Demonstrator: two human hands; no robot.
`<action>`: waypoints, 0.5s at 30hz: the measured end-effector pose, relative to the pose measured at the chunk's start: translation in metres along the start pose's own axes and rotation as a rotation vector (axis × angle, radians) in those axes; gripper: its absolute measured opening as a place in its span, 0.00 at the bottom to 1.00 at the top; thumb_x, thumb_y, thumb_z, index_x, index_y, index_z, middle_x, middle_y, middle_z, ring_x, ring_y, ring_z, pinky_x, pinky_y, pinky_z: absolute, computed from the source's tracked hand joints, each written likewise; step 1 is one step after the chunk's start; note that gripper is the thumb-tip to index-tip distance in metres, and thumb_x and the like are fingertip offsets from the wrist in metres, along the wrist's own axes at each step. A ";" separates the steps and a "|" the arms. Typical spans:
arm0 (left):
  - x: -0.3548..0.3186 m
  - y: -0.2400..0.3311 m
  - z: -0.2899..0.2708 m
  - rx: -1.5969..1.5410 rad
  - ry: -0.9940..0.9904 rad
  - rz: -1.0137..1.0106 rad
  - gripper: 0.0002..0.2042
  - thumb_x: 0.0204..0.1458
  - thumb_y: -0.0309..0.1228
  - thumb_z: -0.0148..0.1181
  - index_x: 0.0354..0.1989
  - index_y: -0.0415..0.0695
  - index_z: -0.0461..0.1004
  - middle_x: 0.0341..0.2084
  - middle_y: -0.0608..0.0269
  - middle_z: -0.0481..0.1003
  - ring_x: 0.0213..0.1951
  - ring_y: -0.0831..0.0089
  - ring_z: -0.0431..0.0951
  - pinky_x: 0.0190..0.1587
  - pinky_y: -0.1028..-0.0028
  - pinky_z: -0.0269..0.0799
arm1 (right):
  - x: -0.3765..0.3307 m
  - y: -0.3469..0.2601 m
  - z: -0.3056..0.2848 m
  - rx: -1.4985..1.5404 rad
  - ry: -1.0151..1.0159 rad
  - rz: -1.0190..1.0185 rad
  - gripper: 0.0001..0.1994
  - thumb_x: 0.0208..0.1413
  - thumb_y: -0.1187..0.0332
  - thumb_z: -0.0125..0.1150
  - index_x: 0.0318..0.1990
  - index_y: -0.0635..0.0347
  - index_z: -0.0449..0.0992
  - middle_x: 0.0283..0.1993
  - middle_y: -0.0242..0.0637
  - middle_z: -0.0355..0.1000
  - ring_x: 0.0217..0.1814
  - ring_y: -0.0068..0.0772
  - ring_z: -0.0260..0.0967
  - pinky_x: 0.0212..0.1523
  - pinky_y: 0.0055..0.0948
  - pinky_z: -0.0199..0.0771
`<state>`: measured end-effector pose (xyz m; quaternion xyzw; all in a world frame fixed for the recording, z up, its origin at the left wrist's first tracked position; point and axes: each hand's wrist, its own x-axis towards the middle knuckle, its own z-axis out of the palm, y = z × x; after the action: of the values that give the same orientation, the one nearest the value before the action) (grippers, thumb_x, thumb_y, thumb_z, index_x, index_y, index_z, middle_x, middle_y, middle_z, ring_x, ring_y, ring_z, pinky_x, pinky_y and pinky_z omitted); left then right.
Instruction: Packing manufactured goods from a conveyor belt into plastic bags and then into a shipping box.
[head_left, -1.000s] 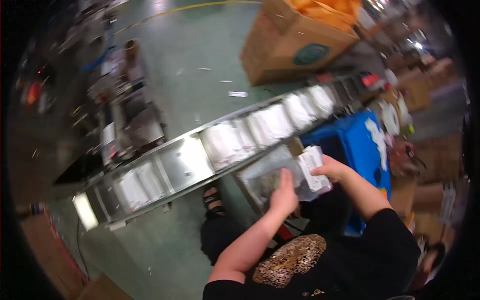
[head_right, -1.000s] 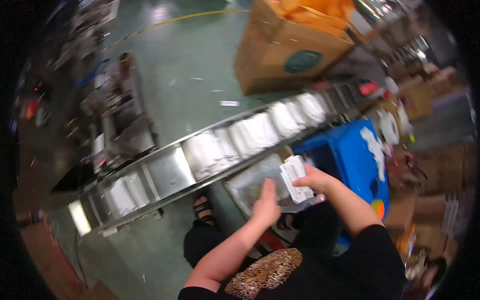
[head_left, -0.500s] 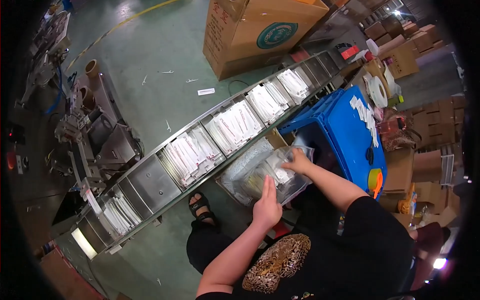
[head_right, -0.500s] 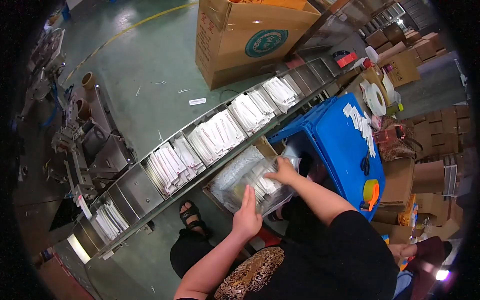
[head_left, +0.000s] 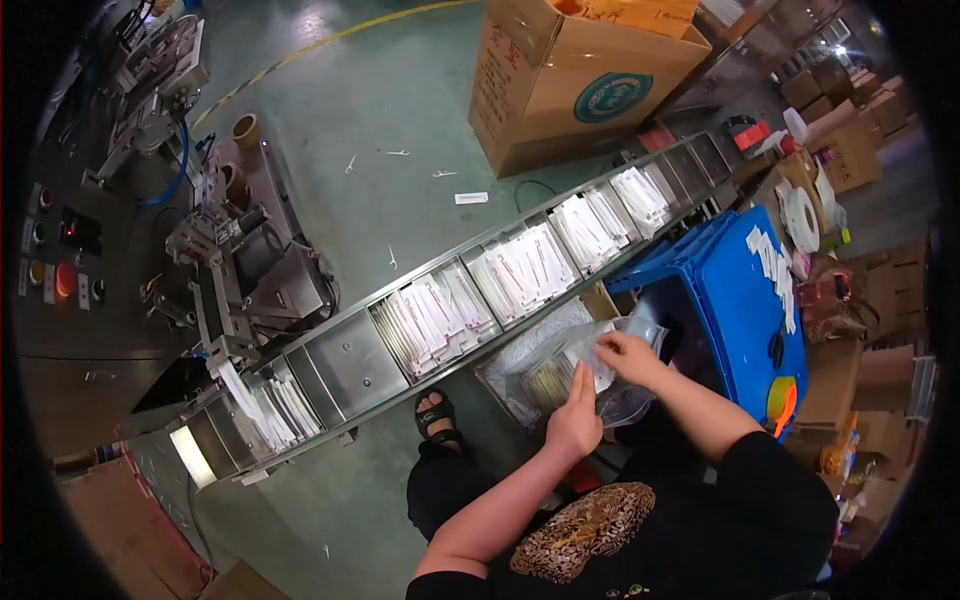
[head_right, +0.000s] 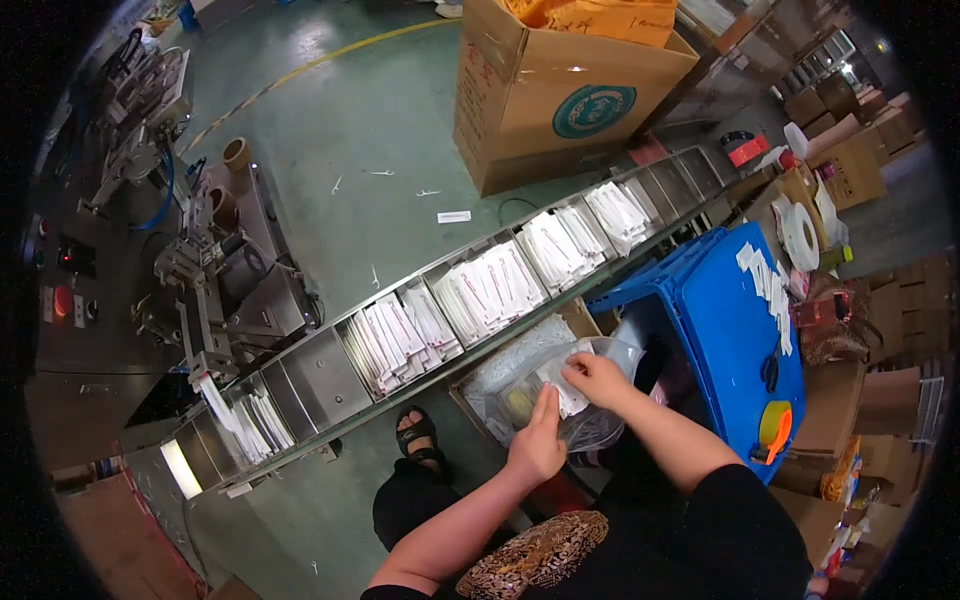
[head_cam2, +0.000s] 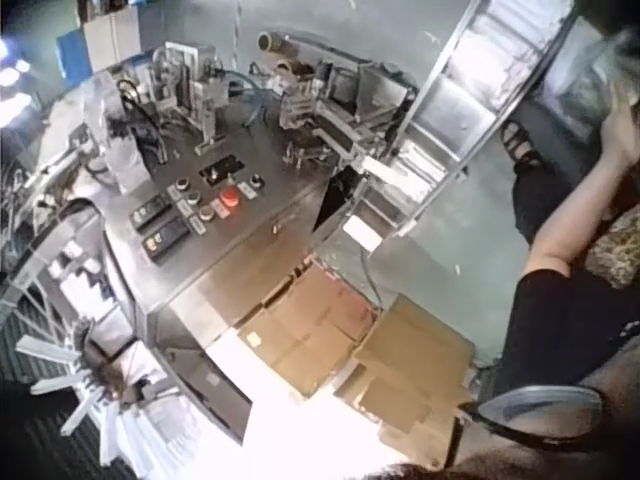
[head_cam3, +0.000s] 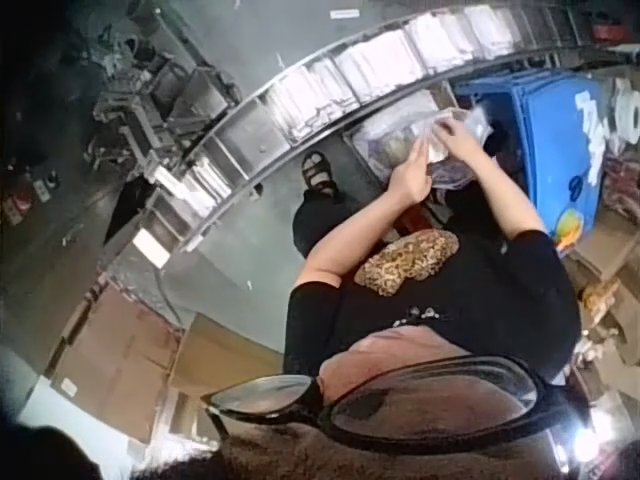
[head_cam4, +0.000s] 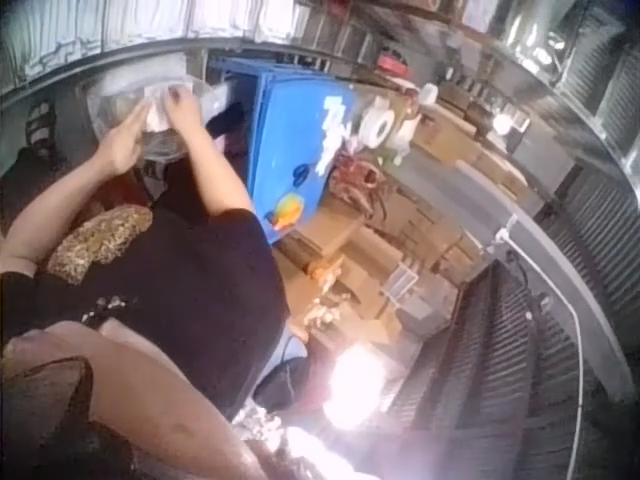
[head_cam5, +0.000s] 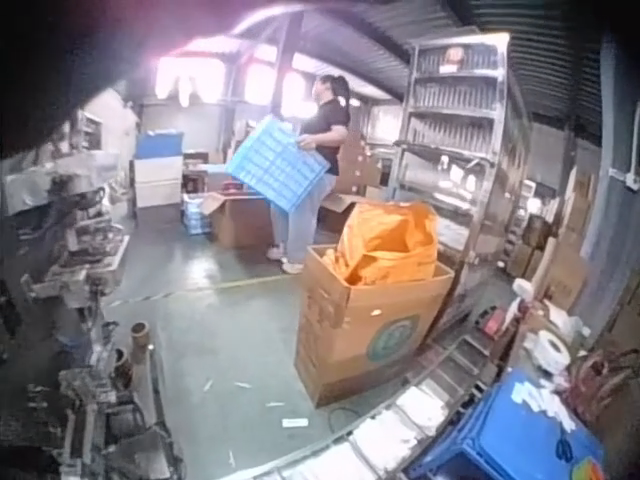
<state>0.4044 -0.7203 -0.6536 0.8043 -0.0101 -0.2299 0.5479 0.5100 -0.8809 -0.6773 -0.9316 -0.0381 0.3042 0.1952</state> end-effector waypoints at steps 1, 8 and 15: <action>0.001 -0.001 0.002 0.002 0.007 0.009 0.40 0.39 0.23 0.50 0.64 0.41 0.40 0.64 0.50 0.43 0.42 0.47 0.72 0.41 0.61 0.70 | 0.002 -0.012 -0.012 0.289 -0.040 -0.023 0.24 0.49 0.56 0.59 0.50 0.61 0.67 0.48 0.44 0.68 0.49 0.37 0.66 0.49 0.33 0.67; 0.011 -0.024 0.026 -0.036 -0.040 0.055 0.23 0.49 0.34 0.52 0.55 0.44 0.62 0.53 0.48 0.64 0.49 0.51 0.68 0.48 0.61 0.66 | 0.032 -0.209 0.028 0.823 -0.270 -0.383 0.40 0.48 0.61 0.62 0.63 0.68 0.47 0.64 0.55 0.49 0.66 0.46 0.47 0.62 0.34 0.51; 0.002 -0.019 0.017 -0.121 0.161 0.150 0.23 0.45 0.43 0.55 0.50 0.48 0.68 0.44 0.54 0.72 0.44 0.60 0.73 0.43 0.65 0.69 | 0.088 -0.247 0.064 0.686 -0.180 -0.227 0.53 0.38 0.51 0.68 0.61 0.78 0.40 0.63 0.60 0.49 0.66 0.47 0.48 0.63 0.33 0.49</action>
<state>0.3957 -0.7277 -0.6765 0.7826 -0.0124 -0.1231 0.6101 0.5560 -0.6152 -0.6778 -0.7713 -0.0537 0.3563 0.5246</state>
